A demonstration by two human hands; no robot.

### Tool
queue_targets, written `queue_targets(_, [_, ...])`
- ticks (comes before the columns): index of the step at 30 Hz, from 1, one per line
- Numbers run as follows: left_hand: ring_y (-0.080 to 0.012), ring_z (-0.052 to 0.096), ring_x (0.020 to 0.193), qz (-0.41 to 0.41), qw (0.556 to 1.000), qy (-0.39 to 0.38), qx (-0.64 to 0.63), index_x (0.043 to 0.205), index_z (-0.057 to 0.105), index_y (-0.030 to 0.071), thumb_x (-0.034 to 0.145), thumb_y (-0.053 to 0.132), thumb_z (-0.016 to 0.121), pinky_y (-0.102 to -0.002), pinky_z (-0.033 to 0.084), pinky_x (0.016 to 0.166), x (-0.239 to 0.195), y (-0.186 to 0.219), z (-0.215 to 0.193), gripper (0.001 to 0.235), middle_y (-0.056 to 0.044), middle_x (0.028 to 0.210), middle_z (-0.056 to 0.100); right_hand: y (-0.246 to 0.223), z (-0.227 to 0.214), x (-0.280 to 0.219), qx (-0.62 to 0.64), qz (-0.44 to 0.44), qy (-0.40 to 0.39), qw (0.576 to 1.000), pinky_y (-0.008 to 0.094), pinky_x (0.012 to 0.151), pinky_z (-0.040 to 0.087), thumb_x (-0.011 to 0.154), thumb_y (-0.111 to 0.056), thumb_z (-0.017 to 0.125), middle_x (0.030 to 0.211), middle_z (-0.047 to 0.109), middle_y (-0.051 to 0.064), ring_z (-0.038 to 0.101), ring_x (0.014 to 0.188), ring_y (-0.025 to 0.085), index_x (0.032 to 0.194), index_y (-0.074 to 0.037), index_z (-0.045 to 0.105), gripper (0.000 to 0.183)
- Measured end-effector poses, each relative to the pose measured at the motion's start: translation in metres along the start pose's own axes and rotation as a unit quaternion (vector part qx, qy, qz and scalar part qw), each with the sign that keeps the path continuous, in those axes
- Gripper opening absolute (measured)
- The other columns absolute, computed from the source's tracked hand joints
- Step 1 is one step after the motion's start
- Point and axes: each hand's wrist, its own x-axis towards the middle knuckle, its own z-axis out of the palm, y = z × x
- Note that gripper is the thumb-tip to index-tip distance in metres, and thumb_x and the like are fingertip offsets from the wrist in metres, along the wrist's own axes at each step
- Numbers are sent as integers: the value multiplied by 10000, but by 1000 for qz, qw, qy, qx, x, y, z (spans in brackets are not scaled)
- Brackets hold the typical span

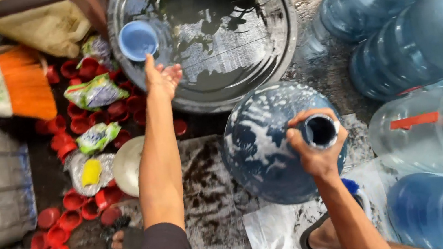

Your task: The person scrubs the exterior of a large blue water container with a brush and soap, then rinses it with water from a nearby basin using a cup. They then use a long white tube to fill the container with water, shaking it to clean the interior, and repeat the rinsing and filling process.

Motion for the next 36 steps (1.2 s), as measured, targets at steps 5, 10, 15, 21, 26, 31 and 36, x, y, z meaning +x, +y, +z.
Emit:
queue_targets(5, [-429,526,1182,4,999,37,-36,1402,150,-22,733,592,655,-543,519,896,63,15,1,1039,-311,1400,232,4,-5,-3,-7,21,-3,1000,343,724,523,650,-19,783,714,650,170,666,717,224,821,44,584,270])
queue_targets(10, [-384,706,891,27,993,85,-81,1213,273,-58,854,227,513,-502,595,758,152,18,-21,517,-204,1082,477,2,-4,-1,3,21,-15,1000,358,712,536,630,-29,795,694,664,168,688,698,247,796,31,598,264])
queue_targets(15, [-429,440,1119,527,749,166,366,1154,188,-48,754,-78,526,-481,326,1057,178,-29,-48,525,-271,1093,359,1,-4,5,-1,12,-26,1000,341,684,535,633,-24,780,694,671,145,678,689,208,809,16,616,243])
queue_targets(21, [-388,692,623,7,969,9,248,1192,392,-92,796,34,331,-569,612,574,51,-51,20,420,-309,789,602,4,-2,2,-2,9,-15,1000,300,677,521,644,-77,788,697,676,110,659,673,154,827,-7,623,256])
queue_targets(26, [-380,681,608,-65,982,-61,164,1225,359,-78,820,37,414,-555,616,619,-84,-52,75,424,-306,793,574,5,-4,2,1,15,-9,1000,294,669,513,652,-97,788,674,674,90,656,673,138,810,-34,642,225])
queue_targets(31, [-410,683,682,-84,969,-174,152,1204,356,-73,815,52,466,-568,591,668,-219,-56,140,423,-315,840,591,12,-28,21,9,-2,-60,998,316,710,488,661,-82,754,690,647,87,610,690,149,765,-56,661,142])
queue_targets(36, [-443,631,855,-45,970,-170,166,1331,324,69,798,-82,510,-501,583,684,-311,-74,194,585,-290,1213,526,24,-52,46,-59,74,-103,990,258,648,394,661,-159,686,781,530,-44,453,701,84,864,-144,540,250])
